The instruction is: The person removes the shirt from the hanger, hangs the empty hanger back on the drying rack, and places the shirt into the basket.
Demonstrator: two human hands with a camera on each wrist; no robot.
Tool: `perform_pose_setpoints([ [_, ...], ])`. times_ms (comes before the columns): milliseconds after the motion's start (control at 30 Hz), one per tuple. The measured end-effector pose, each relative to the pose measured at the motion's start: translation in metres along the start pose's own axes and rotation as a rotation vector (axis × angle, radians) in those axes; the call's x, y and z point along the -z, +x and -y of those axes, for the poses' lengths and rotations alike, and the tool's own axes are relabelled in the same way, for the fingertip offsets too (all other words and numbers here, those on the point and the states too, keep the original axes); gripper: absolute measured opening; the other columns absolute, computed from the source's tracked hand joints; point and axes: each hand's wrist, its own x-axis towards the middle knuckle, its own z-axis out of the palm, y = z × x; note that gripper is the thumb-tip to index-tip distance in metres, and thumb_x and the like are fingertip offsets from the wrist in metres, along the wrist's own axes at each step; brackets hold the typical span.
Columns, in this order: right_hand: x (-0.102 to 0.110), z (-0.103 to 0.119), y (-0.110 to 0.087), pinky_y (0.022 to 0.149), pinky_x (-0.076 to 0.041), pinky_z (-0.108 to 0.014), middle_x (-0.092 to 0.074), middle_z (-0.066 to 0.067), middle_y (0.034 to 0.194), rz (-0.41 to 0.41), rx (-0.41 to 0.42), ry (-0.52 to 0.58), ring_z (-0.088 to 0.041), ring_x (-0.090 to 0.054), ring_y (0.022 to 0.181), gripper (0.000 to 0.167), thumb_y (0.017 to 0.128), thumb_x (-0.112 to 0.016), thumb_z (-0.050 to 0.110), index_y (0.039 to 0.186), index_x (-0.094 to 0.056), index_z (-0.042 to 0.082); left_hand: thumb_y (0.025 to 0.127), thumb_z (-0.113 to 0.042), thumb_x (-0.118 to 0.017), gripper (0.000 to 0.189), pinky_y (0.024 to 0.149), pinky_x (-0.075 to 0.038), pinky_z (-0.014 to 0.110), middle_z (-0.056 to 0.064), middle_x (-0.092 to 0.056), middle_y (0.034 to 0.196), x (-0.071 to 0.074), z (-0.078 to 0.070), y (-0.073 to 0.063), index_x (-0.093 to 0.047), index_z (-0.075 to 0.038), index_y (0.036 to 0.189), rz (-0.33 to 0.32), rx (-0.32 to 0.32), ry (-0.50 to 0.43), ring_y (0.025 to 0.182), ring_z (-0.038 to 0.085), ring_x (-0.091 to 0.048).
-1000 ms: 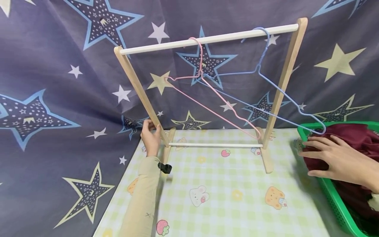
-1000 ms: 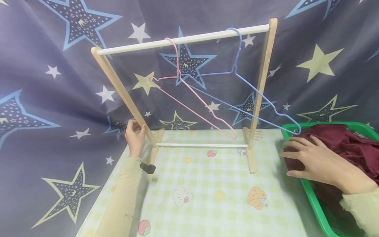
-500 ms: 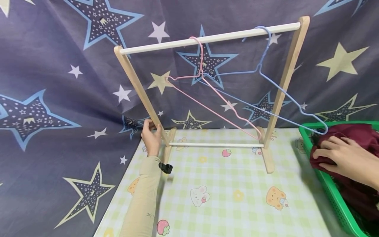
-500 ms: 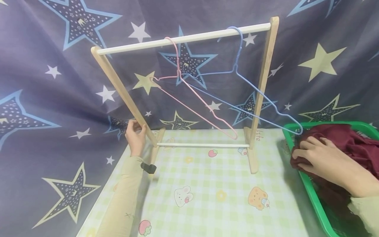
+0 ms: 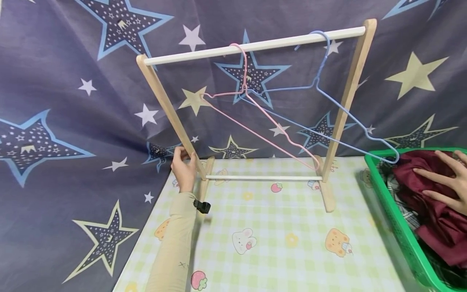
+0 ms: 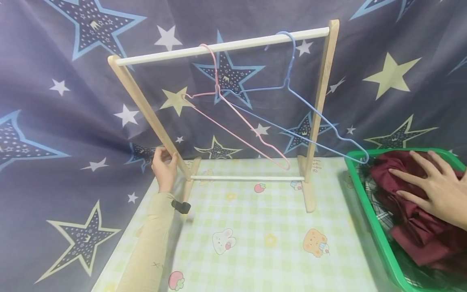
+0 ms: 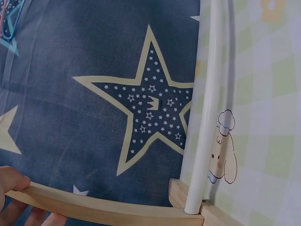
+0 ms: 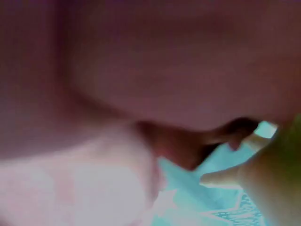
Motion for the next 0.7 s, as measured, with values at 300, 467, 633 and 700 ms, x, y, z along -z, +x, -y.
perform_pose_setpoints([
  [300,-0.016,-0.003,-0.019,0.102,-0.021,-0.069,-0.027,-0.043,0.146,0.096,-0.214,-0.020,-0.061,-0.030,0.123,0.085,0.087,-0.008,0.083,0.159,-0.011,0.038,0.091,-0.004,-0.069,0.018,0.092,-0.053,0.047,0.016,-0.070,0.107,-0.002,0.002,0.001,-0.060,-0.003,0.107,-0.008,0.002,-0.004,0.098,0.031,-0.068],
  [467,-0.027,-0.001,-0.027,0.109,-0.015,-0.073,-0.019,-0.043,0.149,0.268,-0.382,-0.004,-0.065,-0.022,0.129,0.095,0.087,-0.037,0.081,0.160,-0.001,0.032,0.091,-0.005,-0.069,0.018,0.093,-0.052,0.046,0.016,-0.071,0.107,-0.005,0.000,-0.001,-0.060,-0.003,0.106,0.002,-0.007,-0.007,0.098,0.031,-0.068],
  [633,-0.041,-0.006,-0.044,0.110,-0.010,-0.074,-0.019,-0.049,0.142,0.394,-0.316,0.046,-0.060,-0.010,0.140,0.096,0.095,-0.043,0.067,0.159,0.010,0.018,0.091,-0.007,-0.069,0.018,0.093,-0.052,0.047,0.016,-0.071,0.107,-0.006,0.001,-0.003,-0.061,-0.003,0.106,0.016,-0.010,0.001,0.098,0.031,-0.068],
  [700,-0.045,-0.008,-0.045,0.108,-0.007,-0.075,-0.010,-0.050,0.145,0.500,-0.309,0.104,-0.062,-0.004,0.139,0.091,0.101,-0.040,0.057,0.156,0.003,-0.001,0.091,-0.007,-0.069,0.018,0.092,-0.053,0.046,0.015,-0.071,0.107,-0.006,0.003,-0.002,-0.061,-0.004,0.106,0.008,-0.015,0.005,0.098,0.030,-0.068],
])
